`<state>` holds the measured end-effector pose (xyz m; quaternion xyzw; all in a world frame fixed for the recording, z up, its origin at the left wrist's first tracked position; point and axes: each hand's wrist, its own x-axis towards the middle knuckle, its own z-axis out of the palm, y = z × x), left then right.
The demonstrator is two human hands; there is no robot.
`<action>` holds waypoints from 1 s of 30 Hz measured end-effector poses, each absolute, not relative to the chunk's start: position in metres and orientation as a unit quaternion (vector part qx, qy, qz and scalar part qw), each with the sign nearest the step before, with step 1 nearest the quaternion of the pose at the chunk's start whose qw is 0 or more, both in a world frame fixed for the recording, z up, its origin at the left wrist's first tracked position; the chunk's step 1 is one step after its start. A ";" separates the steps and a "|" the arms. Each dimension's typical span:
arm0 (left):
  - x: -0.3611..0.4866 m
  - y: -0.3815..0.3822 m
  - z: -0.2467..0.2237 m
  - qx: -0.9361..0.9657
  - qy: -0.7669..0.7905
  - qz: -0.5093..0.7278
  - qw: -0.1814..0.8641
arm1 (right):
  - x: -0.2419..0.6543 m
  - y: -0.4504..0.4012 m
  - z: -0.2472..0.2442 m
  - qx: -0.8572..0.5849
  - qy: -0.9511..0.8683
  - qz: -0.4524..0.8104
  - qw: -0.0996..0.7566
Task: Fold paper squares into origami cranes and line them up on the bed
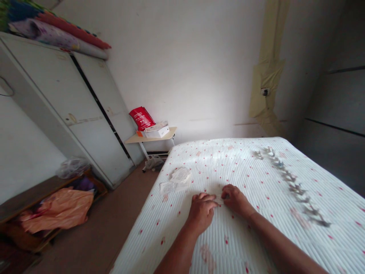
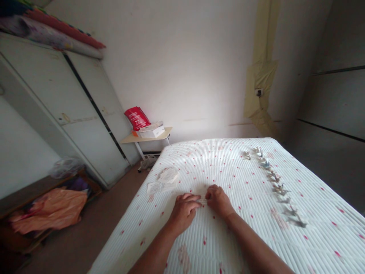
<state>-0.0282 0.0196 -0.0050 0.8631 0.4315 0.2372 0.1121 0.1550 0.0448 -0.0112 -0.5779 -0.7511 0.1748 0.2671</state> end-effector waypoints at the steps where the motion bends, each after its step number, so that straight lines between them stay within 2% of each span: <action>1: -0.028 0.019 -0.005 0.864 0.432 0.236 0.110 | 0.158 0.047 -0.013 -0.570 -0.752 0.185 0.276; 5: -0.028 0.019 -0.005 0.861 0.437 0.240 0.097 | 0.169 0.050 -0.016 -0.552 -0.727 0.236 0.333; 8: -0.027 0.019 -0.006 0.858 0.439 0.248 0.094 | 0.168 0.050 -0.015 -0.536 -0.725 0.222 0.371; 13: -0.027 0.018 -0.007 0.857 0.442 0.249 0.098 | 0.152 0.050 -0.013 -0.520 -0.778 0.159 0.315; 17: -0.027 0.019 -0.010 0.854 0.442 0.258 0.096 | 0.148 0.055 -0.013 -0.538 -0.782 0.156 0.274; 30: -0.028 0.018 -0.013 0.852 0.440 0.270 0.089 | 0.157 0.066 -0.017 -0.573 -0.742 0.192 0.291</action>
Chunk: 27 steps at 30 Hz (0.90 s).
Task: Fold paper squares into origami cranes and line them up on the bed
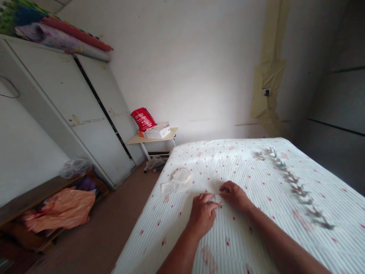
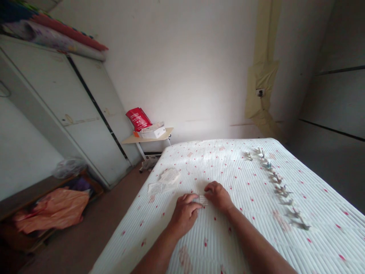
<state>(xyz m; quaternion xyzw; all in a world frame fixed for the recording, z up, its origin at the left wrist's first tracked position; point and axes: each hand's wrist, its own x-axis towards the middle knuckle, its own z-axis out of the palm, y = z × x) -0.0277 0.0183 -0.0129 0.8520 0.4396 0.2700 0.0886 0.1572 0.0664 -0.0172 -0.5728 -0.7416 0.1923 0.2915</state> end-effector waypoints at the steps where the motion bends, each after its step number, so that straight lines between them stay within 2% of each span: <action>1: -0.027 0.019 -0.013 0.851 0.440 0.273 0.088 | 0.157 0.066 -0.016 -0.570 -0.745 0.190 0.290; 13: -0.027 0.018 -0.014 0.846 0.447 0.279 0.081 | 0.137 0.064 0.000 -0.634 -0.739 0.113 0.198; 18: -0.028 0.018 -0.014 0.847 0.447 0.278 0.078 | 0.149 0.073 -0.007 -0.635 -0.724 0.149 0.223; 22: -0.028 0.018 -0.015 0.849 0.441 0.279 0.078 | 0.162 0.068 -0.013 -0.544 -0.763 0.218 0.272; 24: -0.027 0.018 -0.015 0.850 0.442 0.279 0.074 | 0.163 0.063 -0.016 -0.499 -0.790 0.212 0.287; 27: -0.027 0.018 -0.015 0.846 0.447 0.282 0.069 | 0.160 0.058 -0.019 -0.514 -0.788 0.188 0.283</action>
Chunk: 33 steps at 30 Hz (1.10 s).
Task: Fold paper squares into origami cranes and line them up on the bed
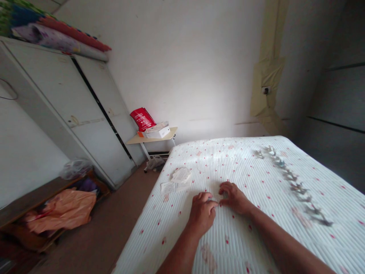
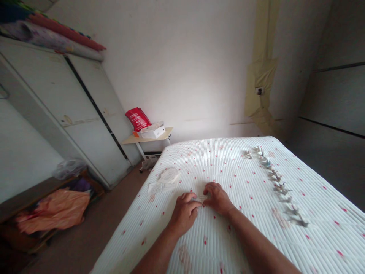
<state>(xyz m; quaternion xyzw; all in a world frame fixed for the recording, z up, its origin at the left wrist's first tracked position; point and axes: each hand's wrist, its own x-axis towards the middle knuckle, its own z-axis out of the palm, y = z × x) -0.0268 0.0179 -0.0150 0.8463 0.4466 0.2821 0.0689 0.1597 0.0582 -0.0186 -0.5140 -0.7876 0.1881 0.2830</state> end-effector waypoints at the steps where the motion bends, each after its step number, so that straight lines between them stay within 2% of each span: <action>1: -0.027 0.018 -0.015 0.846 0.447 0.282 0.069 | 0.158 0.058 -0.019 -0.517 -0.788 0.185 0.279; 11: -0.027 0.016 -0.013 0.842 0.451 0.284 0.080 | 0.165 0.060 -0.013 -0.514 -0.775 0.243 0.277; 17: -0.026 0.017 -0.014 0.838 0.455 0.290 0.083 | 0.156 0.054 -0.012 -0.541 -0.774 0.188 0.270; 33: -0.016 0.024 -0.011 0.811 0.504 0.282 0.093 | 0.164 0.052 -0.013 -0.492 -0.809 0.191 0.261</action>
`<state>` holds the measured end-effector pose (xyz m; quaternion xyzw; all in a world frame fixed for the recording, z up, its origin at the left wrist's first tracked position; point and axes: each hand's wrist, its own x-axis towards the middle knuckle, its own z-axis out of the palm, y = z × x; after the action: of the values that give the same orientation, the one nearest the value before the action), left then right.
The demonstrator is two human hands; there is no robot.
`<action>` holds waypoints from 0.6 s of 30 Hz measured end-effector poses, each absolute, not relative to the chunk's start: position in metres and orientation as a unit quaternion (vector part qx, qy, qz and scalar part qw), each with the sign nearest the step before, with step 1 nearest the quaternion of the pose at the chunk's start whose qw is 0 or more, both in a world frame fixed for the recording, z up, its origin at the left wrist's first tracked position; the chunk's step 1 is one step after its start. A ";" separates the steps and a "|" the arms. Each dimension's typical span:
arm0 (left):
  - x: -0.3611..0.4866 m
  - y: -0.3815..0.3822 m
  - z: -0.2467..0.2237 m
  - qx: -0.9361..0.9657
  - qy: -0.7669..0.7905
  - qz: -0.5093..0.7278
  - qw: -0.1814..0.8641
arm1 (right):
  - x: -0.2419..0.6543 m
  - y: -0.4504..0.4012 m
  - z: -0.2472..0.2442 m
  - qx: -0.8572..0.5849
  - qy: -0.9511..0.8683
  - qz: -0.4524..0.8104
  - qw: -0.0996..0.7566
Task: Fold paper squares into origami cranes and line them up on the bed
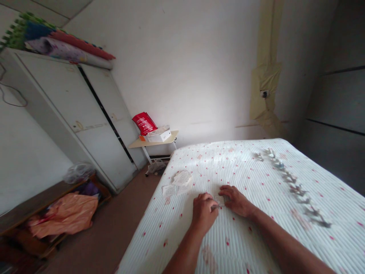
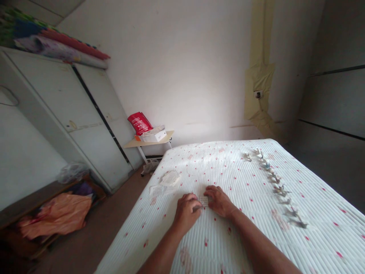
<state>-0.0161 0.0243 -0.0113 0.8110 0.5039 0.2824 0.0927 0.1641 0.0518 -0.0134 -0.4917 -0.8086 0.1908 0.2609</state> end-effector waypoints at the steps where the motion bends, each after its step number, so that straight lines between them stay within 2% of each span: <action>1: -0.013 0.026 -0.010 0.807 0.517 0.271 0.087 | 0.164 0.052 -0.014 -0.491 -0.808 0.189 0.264; 5: -0.004 0.031 -0.007 0.802 0.545 0.236 0.060 | 0.166 0.053 -0.016 -0.486 -0.804 0.192 0.283; 13: -0.005 0.032 -0.009 0.841 0.496 0.218 -0.005 | 0.171 0.058 -0.026 -0.466 -0.810 0.193 0.298; 18: -0.006 0.033 -0.011 0.828 0.501 0.253 0.010 | 0.171 0.059 -0.031 -0.455 -0.797 0.208 0.338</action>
<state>-0.0056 0.0334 -0.0113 0.8277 0.5008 0.2531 0.0097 0.1712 0.0588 -0.0312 -0.4547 -0.7972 0.2078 0.3384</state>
